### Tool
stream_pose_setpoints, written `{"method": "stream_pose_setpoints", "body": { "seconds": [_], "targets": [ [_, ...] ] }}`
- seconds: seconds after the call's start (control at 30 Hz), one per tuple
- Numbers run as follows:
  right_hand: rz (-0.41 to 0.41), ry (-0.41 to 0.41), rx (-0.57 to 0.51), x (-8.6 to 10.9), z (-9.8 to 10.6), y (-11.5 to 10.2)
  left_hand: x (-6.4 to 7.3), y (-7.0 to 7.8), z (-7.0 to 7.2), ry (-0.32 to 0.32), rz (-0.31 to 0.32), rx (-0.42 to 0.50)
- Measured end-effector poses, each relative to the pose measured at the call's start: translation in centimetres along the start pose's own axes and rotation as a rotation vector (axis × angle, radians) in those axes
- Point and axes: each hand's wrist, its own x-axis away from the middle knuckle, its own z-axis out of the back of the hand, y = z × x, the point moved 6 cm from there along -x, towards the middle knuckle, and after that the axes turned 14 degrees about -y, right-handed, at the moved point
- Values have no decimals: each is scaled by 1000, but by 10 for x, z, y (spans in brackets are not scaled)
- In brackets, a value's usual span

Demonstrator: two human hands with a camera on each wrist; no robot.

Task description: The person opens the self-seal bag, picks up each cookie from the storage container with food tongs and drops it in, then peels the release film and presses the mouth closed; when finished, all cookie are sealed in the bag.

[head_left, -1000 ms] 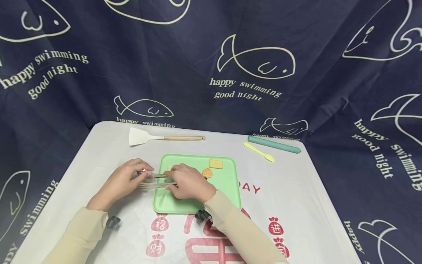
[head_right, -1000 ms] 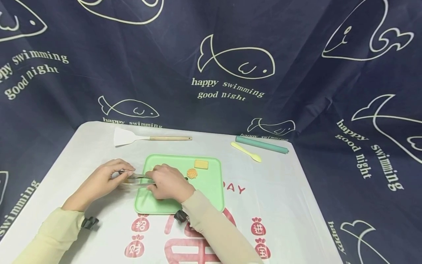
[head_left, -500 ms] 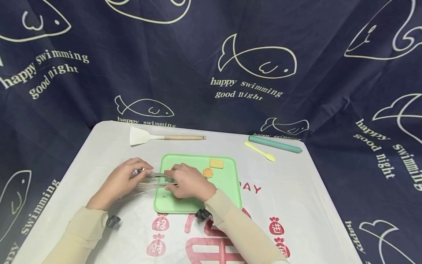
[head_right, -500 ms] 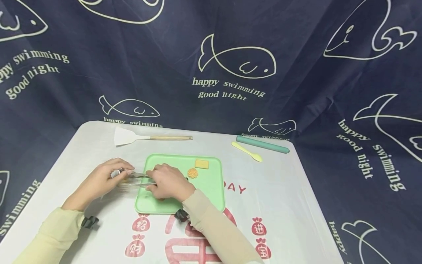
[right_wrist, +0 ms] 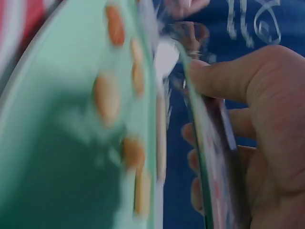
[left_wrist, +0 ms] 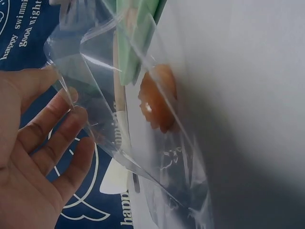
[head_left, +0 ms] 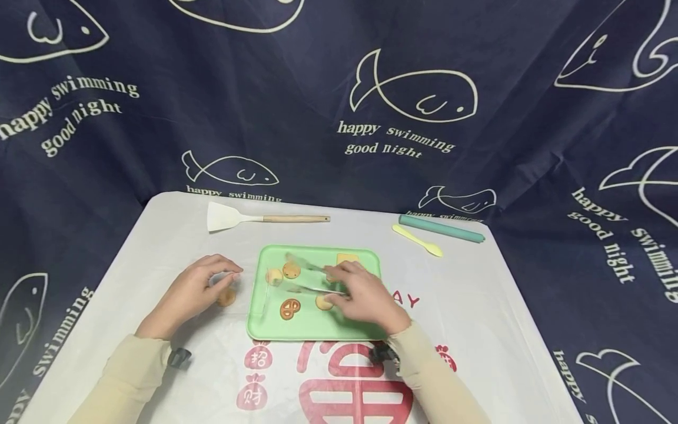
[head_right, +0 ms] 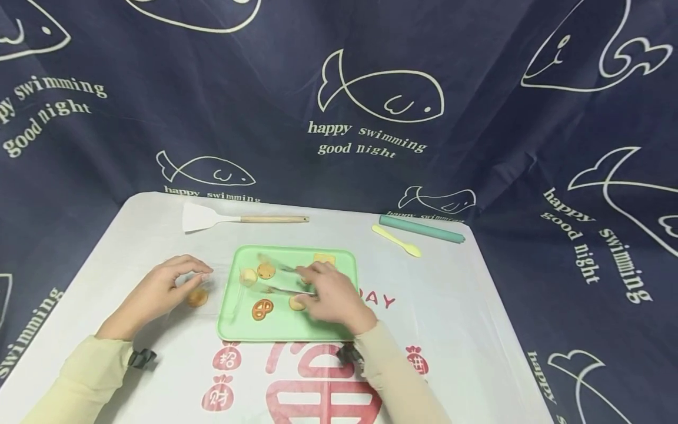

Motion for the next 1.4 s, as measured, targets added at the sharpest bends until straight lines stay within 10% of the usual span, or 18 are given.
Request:
{"method": "stream_pose_setpoints", "body": {
  "seconds": [0.4,1.4],
  "targets": [
    [-203,85,35,60,14,98,0,-1,-5,-20,24,10],
    [-210,21,-29,68,24,108,-1,-2,-8,-31,26,-12]
  ]
}}
